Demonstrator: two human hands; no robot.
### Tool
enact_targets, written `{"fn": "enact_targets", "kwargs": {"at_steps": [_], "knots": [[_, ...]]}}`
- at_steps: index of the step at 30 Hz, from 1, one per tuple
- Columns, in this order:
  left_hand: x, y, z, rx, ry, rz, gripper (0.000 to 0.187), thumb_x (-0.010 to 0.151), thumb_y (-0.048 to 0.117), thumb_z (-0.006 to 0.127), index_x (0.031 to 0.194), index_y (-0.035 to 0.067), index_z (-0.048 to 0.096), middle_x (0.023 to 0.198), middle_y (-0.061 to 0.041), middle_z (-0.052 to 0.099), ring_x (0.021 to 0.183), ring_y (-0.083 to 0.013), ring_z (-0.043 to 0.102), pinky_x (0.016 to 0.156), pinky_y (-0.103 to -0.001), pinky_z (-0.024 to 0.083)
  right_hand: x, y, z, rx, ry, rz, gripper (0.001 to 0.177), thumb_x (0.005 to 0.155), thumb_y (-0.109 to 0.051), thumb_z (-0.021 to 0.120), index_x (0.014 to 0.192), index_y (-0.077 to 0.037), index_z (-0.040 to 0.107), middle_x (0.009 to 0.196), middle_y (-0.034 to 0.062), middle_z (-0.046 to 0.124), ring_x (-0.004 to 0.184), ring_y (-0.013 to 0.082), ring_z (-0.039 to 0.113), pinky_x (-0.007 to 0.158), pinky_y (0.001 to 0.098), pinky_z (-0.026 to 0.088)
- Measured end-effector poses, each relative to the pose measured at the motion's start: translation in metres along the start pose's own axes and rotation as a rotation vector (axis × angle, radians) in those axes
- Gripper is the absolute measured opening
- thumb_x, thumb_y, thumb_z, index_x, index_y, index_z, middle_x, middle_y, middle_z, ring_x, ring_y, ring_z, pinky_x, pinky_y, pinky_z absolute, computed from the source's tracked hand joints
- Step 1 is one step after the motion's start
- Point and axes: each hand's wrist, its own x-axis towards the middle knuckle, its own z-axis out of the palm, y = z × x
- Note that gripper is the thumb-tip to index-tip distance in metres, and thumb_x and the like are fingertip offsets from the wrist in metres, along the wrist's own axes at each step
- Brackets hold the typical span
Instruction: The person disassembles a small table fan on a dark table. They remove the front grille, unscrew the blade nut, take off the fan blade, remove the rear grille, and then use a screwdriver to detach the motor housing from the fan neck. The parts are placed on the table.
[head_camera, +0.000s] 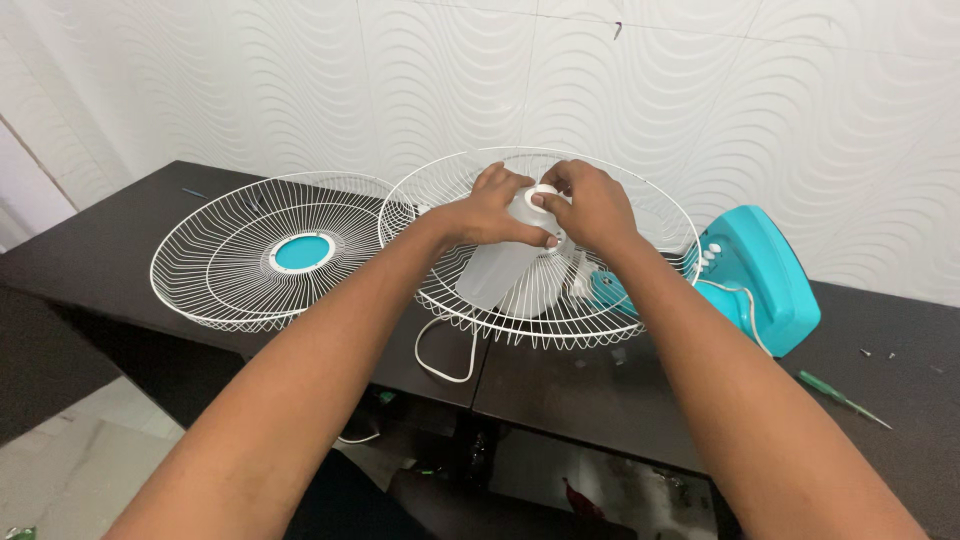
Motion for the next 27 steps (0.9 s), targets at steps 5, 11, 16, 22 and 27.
{"fn": "enact_targets", "kwargs": {"at_steps": [5, 11, 16, 22, 27], "knots": [[-0.005, 0.000, -0.003, -0.007, 0.005, 0.010, 0.130, 0.058, 0.075, 0.074, 0.156, 0.002, 0.032, 0.162, -0.026, 0.025, 0.156, -0.0439, 0.000, 0.119, -0.066, 0.018, 0.001, -0.001, -0.001, -0.009, -0.033, 0.001, 0.030, 0.086, -0.032, 0.077, 0.107, -0.009, 0.074, 0.108, 0.0092, 0.073, 0.099, 0.0260, 0.069, 0.085, 0.0414, 0.053], [-0.008, 0.005, -0.003, -0.045, -0.002, 0.014, 0.127, 0.057, 0.071, 0.077, 0.157, 0.005, 0.034, 0.162, -0.025, 0.026, 0.157, -0.0437, -0.002, 0.120, -0.066, 0.018, 0.007, 0.003, -0.005, 0.029, -0.112, -0.030, 0.030, 0.085, -0.030, 0.077, 0.107, -0.008, 0.073, 0.104, 0.0105, 0.068, 0.096, 0.0258, 0.070, 0.081, 0.0398, 0.054], [-0.013, 0.005, -0.005, -0.090, -0.009, -0.002, 0.128, 0.055, 0.069, 0.080, 0.157, 0.008, 0.034, 0.164, -0.023, 0.023, 0.158, -0.0406, -0.005, 0.120, -0.065, 0.017, 0.007, 0.008, -0.012, 0.065, -0.100, -0.142, 0.030, 0.082, -0.029, 0.080, 0.099, -0.004, 0.076, 0.096, 0.0112, 0.069, 0.087, 0.0252, 0.068, 0.078, 0.0390, 0.054], [-0.012, 0.003, -0.004, -0.095, -0.012, -0.005, 0.129, 0.053, 0.069, 0.083, 0.156, 0.008, 0.035, 0.165, -0.024, 0.019, 0.158, -0.0383, -0.006, 0.119, -0.066, 0.016, 0.013, 0.008, -0.017, 0.048, -0.107, -0.112, 0.037, 0.074, -0.033, 0.084, 0.096, -0.003, 0.080, 0.086, 0.0133, 0.074, 0.078, 0.0243, 0.069, 0.071, 0.0382, 0.054], [-0.012, 0.002, -0.002, -0.081, 0.009, 0.016, 0.133, 0.053, 0.075, 0.082, 0.155, 0.004, 0.036, 0.163, -0.025, 0.025, 0.158, -0.0405, -0.004, 0.119, -0.067, 0.015, 0.009, 0.000, -0.014, -0.004, -0.021, -0.083, 0.045, 0.073, -0.039, 0.087, 0.085, 0.003, 0.077, 0.074, 0.0159, 0.071, 0.068, 0.0245, 0.070, 0.063, 0.0373, 0.054]]}}
